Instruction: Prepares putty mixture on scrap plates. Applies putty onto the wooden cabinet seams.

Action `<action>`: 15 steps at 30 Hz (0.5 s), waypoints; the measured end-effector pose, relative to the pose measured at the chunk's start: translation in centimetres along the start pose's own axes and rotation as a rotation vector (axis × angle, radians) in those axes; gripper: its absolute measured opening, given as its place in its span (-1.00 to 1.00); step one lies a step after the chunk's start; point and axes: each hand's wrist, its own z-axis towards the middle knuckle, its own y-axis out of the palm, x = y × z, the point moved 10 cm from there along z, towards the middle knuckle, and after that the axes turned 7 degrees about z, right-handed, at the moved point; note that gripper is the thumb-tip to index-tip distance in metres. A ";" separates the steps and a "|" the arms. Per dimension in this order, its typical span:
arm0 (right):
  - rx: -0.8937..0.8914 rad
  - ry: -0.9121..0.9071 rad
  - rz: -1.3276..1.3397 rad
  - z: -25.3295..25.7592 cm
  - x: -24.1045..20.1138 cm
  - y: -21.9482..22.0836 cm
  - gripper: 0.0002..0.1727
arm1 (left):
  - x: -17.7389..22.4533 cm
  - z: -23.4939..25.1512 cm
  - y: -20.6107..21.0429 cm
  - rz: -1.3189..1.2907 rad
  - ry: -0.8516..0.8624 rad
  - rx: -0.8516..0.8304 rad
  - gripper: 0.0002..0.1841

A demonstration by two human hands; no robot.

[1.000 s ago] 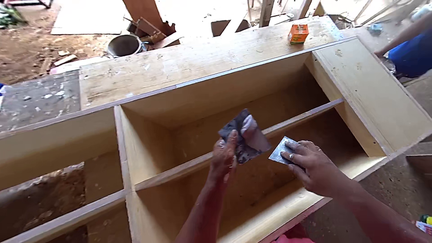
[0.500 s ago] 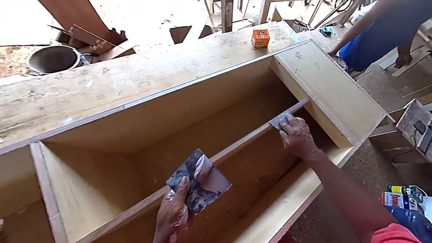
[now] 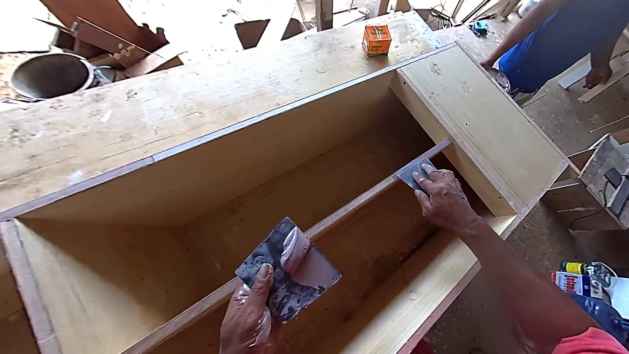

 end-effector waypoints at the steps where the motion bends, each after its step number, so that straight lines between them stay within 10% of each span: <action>1: -0.014 0.010 0.007 -0.6 0.3 -0.3 -0.50 | 0.2 -0.1 0.0 -0.001 0.003 0.004 -0.71; 15: 0.018 -0.048 0.010 -1.3 -3.4 1.2 -0.47 | 0.1 -1.6 -1.1 -0.002 0.002 0.025 -0.74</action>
